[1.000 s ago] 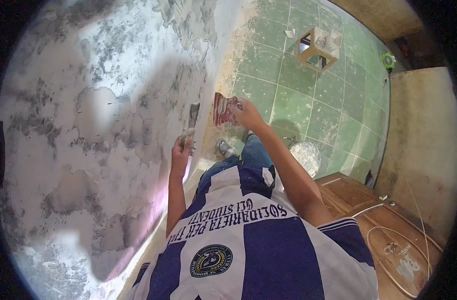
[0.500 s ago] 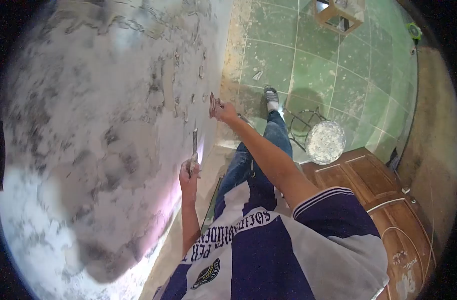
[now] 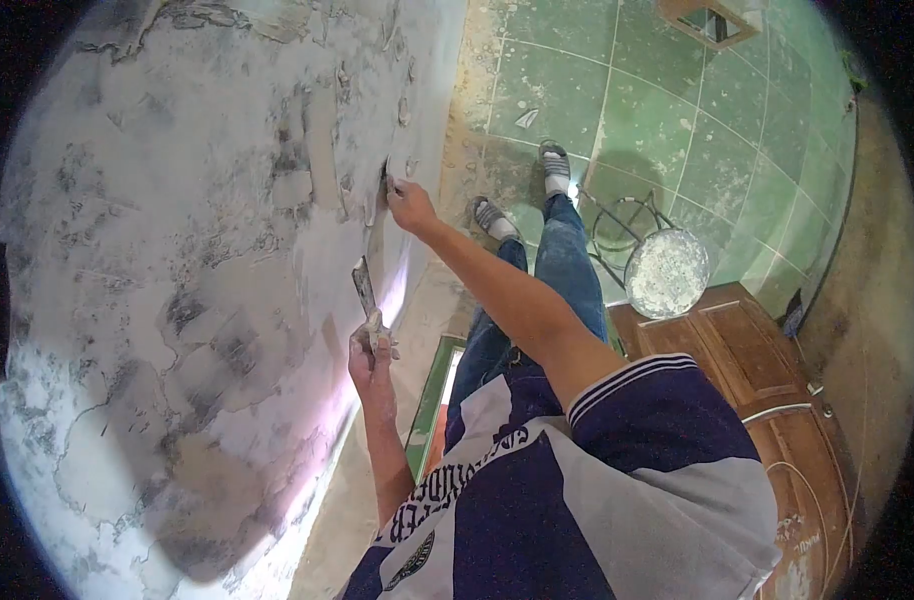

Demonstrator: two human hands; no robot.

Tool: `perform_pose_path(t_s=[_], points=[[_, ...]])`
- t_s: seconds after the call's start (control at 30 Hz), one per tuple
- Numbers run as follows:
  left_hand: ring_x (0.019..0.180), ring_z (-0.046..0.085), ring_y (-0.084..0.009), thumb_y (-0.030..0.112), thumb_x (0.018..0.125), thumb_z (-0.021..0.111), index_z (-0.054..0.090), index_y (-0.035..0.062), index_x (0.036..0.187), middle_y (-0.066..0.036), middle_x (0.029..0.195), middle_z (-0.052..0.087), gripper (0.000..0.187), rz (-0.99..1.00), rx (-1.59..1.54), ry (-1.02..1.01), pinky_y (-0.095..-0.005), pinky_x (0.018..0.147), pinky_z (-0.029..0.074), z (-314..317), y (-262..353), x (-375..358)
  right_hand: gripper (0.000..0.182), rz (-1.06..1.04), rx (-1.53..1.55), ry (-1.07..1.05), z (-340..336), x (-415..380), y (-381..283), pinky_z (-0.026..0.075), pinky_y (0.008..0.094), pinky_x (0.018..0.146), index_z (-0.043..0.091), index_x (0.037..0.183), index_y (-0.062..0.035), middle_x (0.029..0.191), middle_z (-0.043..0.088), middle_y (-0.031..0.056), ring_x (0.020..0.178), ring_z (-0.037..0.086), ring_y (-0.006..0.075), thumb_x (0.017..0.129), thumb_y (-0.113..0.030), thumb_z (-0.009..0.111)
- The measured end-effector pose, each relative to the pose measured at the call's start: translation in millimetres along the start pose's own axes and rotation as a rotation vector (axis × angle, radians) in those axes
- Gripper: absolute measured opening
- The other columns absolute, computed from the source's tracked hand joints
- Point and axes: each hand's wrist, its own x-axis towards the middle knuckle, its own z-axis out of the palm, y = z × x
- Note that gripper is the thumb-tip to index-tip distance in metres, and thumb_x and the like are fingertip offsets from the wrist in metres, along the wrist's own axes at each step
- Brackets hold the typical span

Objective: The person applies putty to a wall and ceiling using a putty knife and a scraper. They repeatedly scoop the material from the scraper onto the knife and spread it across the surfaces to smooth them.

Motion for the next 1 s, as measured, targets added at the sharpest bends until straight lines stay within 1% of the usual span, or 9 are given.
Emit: perform_pose_path(t_s=[0.1, 0.17, 0.3, 0.5, 0.57, 0.8, 0.9, 0.97, 1.0], points=[[0.081, 0.054, -0.0086, 0.016, 0.093, 0.068, 0.056, 0.0, 0.12, -0.002, 0.096, 0.058, 0.033, 0.009, 0.001, -0.022, -0.0236, 0.069, 0.046, 1, -1, 3, 0.042, -0.09, 0.005, -0.021, -12, -21, -25, 0.045, 0.034, 0.06, 0.064, 0.091, -0.0008, 0.066, 0.058, 0.0065, 0.061, 0.055, 0.0162, 0.101, -0.037, 0.047], [0.082, 0.054, -0.0087, 0.016, 0.093, 0.068, 0.056, 0.0, 0.12, -0.002, 0.096, 0.058, 0.033, 0.015, 0.011, -0.037, -0.0237, 0.069, 0.047, 1, 0, 4, 0.025, -0.018, -0.085, -0.134, -17, -28, -34, 0.05, 0.0425, 0.083, 0.064, 0.105, -0.0002, 0.094, 0.067, 0.024, 0.092, 0.066, 0.0392, 0.09, -0.016, 0.052], [0.083, 0.054, -0.0089, 0.017, 0.094, 0.068, 0.055, -0.0001, 0.12, -0.002, 0.097, 0.058, 0.034, 0.008, 0.023, -0.067, -0.0239, 0.07, 0.047, 2, 2, 6, 0.023, -0.133, -0.028, -0.116, -15, -39, -29, 0.05, 0.0421, 0.082, 0.064, 0.107, -0.0015, 0.095, 0.068, 0.0235, 0.091, 0.066, 0.0394, 0.091, -0.015, 0.052], [0.083, 0.054, -0.0091, 0.018, 0.094, 0.068, 0.055, -0.0001, 0.121, -0.003, 0.099, 0.059, 0.035, 0.001, 0.049, -0.087, -0.024, 0.071, 0.047, 3, 4, 5, 0.023, -0.117, 0.104, -0.176, -46, -46, -26, 0.05, 0.0347, 0.072, 0.068, 0.107, -0.0046, 0.084, 0.069, 0.0122, 0.076, 0.064, 0.0213, 0.095, -0.016, 0.051], [0.083, 0.054, -0.0091, 0.017, 0.093, 0.069, 0.055, -0.0001, 0.121, -0.003, 0.1, 0.059, 0.035, 0.003, 0.049, -0.091, -0.0241, 0.071, 0.047, 5, 4, 6, 0.024, 0.047, 0.466, -0.104, -56, -46, -24, 0.048, 0.029, 0.063, 0.069, 0.104, -0.0035, 0.078, 0.067, 0.0045, 0.07, 0.059, 0.0115, 0.095, -0.016, 0.05], [0.086, 0.057, -0.0107, 0.019, 0.093, 0.069, 0.055, 0.0, 0.122, -0.003, 0.099, 0.059, 0.037, -0.008, 0.033, -0.093, -0.025, 0.072, 0.048, 6, -3, 3, 0.025, 0.08, 0.294, -0.032, -38, -3, -5, 0.045, 0.0298, 0.056, 0.069, 0.103, -0.0023, 0.074, 0.065, 0.0042, 0.063, 0.057, 0.0108, 0.093, -0.016, 0.051], [0.086, 0.055, -0.0108, 0.018, 0.095, 0.065, 0.055, 0.0003, 0.126, -0.003, 0.1, 0.059, 0.037, -0.019, 0.039, -0.088, -0.0253, 0.073, 0.047, 5, -1, -1, 0.026, 0.074, 0.189, -0.105, -12, 14, 11, 0.05, 0.0374, 0.062, 0.067, 0.104, -0.0009, 0.076, 0.068, 0.0122, 0.067, 0.064, 0.023, 0.091, -0.017, 0.053], [0.086, 0.054, -0.0105, 0.018, 0.097, 0.063, 0.056, 0.0005, 0.129, -0.003, 0.101, 0.059, 0.038, -0.023, 0.054, -0.09, -0.0253, 0.074, 0.046, 4, -1, -3, 0.026, -0.065, -0.055, -0.027, -10, 5, -10, 0.051, 0.0452, 0.073, 0.065, 0.105, -0.0003, 0.085, 0.068, 0.0222, 0.082, 0.067, 0.0396, 0.091, -0.018, 0.053], [0.087, 0.055, -0.0105, 0.018, 0.095, 0.065, 0.055, 0.0003, 0.126, -0.003, 0.1, 0.06, 0.037, -0.026, 0.051, -0.08, -0.0253, 0.073, 0.047, 3, -1, -3, 0.026, -0.066, -0.057, -0.029, -5, 3, -10, 0.051, 0.0452, 0.073, 0.065, 0.105, -0.0003, 0.085, 0.068, 0.0222, 0.082, 0.067, 0.0396, 0.091, -0.018, 0.053]])
